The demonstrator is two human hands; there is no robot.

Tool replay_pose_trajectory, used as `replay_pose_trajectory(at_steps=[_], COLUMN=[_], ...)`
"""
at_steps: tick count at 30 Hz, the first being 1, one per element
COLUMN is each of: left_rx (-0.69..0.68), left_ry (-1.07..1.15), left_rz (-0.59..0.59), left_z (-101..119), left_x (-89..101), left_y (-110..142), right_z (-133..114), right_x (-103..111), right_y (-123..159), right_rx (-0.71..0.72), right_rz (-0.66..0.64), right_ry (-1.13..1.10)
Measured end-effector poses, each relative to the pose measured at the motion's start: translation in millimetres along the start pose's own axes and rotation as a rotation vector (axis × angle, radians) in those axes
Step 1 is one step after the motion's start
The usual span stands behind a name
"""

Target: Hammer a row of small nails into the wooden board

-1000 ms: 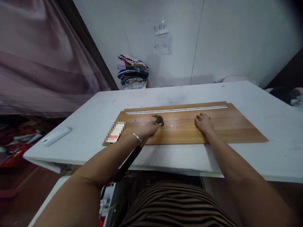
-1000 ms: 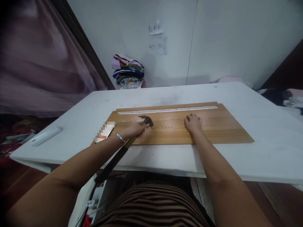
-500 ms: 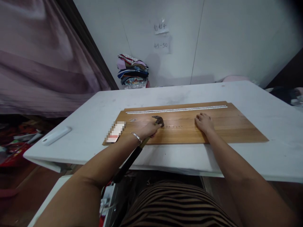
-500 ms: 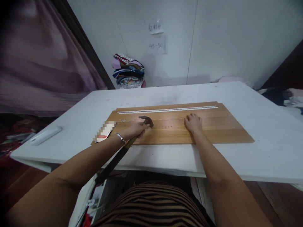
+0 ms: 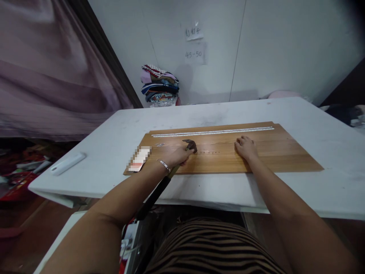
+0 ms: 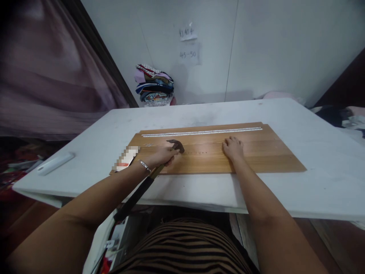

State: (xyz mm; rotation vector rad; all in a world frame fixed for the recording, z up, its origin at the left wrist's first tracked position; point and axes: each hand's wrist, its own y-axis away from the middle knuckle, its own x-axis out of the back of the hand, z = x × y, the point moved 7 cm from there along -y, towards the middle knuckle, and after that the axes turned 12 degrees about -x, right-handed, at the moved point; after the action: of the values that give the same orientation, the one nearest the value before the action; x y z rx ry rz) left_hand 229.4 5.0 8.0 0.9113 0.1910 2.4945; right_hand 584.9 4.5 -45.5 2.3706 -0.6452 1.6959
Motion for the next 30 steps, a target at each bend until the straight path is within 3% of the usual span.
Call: replay_pose_trajectory(at_steps=[22, 30], left_rx=[0.034, 0.054], left_ry=[0.057, 0.104], left_rz=[0.013, 0.035], left_z=[-7, 4], left_x=[-1.5, 3.3], left_y=[-2, 0], right_z=[0, 1], right_x=[0, -1], right_y=[0, -1], right_rx=[-0.001, -0.005], right_rz=[-0.006, -0.015], right_ry=[0.01, 0.019])
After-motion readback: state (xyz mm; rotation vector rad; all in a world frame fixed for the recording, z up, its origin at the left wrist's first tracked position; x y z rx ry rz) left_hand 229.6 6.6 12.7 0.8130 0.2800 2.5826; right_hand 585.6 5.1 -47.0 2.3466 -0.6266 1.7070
